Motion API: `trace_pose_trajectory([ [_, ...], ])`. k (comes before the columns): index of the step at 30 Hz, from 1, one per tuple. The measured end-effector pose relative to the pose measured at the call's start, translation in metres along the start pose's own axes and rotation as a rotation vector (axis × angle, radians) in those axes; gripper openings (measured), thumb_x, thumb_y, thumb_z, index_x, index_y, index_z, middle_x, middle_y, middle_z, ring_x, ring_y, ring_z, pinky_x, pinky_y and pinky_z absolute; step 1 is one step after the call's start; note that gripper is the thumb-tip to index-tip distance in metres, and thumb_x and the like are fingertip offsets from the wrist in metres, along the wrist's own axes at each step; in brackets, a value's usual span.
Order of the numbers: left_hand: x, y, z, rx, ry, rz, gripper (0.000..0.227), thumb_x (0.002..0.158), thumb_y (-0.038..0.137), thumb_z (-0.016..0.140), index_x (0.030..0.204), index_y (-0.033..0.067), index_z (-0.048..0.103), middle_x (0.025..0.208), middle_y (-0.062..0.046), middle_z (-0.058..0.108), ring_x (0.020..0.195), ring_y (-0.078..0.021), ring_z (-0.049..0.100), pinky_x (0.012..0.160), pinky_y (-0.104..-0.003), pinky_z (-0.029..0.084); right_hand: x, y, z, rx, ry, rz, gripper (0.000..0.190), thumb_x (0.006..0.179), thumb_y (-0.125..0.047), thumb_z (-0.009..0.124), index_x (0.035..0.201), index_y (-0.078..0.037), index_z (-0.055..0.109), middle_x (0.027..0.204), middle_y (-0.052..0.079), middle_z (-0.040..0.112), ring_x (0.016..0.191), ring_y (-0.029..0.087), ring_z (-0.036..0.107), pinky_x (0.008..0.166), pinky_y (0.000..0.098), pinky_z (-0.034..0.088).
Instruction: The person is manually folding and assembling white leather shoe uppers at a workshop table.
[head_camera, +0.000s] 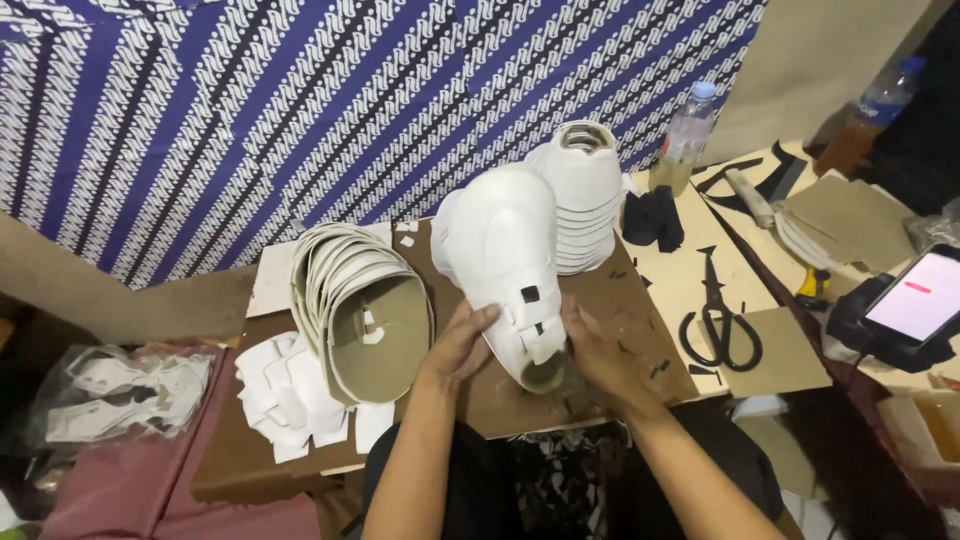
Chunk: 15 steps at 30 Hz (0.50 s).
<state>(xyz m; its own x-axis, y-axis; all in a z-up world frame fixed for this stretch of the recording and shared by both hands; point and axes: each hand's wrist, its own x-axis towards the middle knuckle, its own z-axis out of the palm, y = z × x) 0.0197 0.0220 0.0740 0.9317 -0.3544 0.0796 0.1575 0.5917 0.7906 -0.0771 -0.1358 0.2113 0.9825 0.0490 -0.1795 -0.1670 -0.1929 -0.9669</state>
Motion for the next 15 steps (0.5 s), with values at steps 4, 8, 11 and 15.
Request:
trace_pose_trajectory([
  [4, -0.007, 0.006, 0.008, 0.160, 0.067, 0.034, 0.083, 0.077, 0.017, 0.084, 0.148, 0.0012, 0.043, 0.135, -0.022, 0.060, 0.123, -0.0354, 0.058, 0.104, -0.058, 0.045, 0.026, 0.051, -0.003, 0.019, 0.070, -0.181, 0.068, 0.099, -0.048, 0.043, 0.148, -0.001, 0.050, 0.152, 0.029, 0.047, 0.144, 0.047, 0.037, 0.121, 0.0568, 0.025],
  [8, -0.019, 0.031, 0.036, 0.338, 0.090, 0.007, 0.089, 0.066, 0.020, 0.092, 0.142, -0.0020, 0.051, 0.128, -0.024, 0.063, 0.117, -0.0355, 0.058, 0.098, -0.058, 0.048, 0.056, 0.096, -0.002, 0.066, 0.203, -0.384, 0.032, 0.093, -0.023, 0.068, 0.118, -0.006, 0.075, 0.123, 0.021, 0.070, 0.122, 0.036, 0.062, 0.104, 0.0485, 0.045],
  [11, -0.013, 0.028, 0.031, 0.377, 0.073, -0.006, 0.087, 0.067, 0.023, 0.093, 0.140, -0.0044, 0.054, 0.128, -0.025, 0.064, 0.116, -0.0359, 0.059, 0.098, -0.055, 0.049, 0.046, 0.082, 0.005, 0.242, 0.240, -0.313, 0.025, 0.087, -0.014, 0.074, 0.110, -0.003, 0.078, 0.114, 0.017, 0.076, 0.107, 0.026, 0.070, 0.091, 0.0404, 0.057],
  [15, -0.005, 0.013, 0.014, 0.168, 0.075, 0.007, 0.084, 0.070, 0.016, 0.091, 0.141, -0.0034, 0.053, 0.125, -0.026, 0.066, 0.114, -0.0386, 0.063, 0.095, -0.058, 0.051, 0.030, 0.061, 0.008, 0.562, 0.194, -0.355, 0.033, 0.086, -0.016, 0.075, 0.112, 0.005, 0.075, 0.113, 0.016, 0.075, 0.100, 0.020, 0.071, 0.087, 0.0334, 0.057],
])
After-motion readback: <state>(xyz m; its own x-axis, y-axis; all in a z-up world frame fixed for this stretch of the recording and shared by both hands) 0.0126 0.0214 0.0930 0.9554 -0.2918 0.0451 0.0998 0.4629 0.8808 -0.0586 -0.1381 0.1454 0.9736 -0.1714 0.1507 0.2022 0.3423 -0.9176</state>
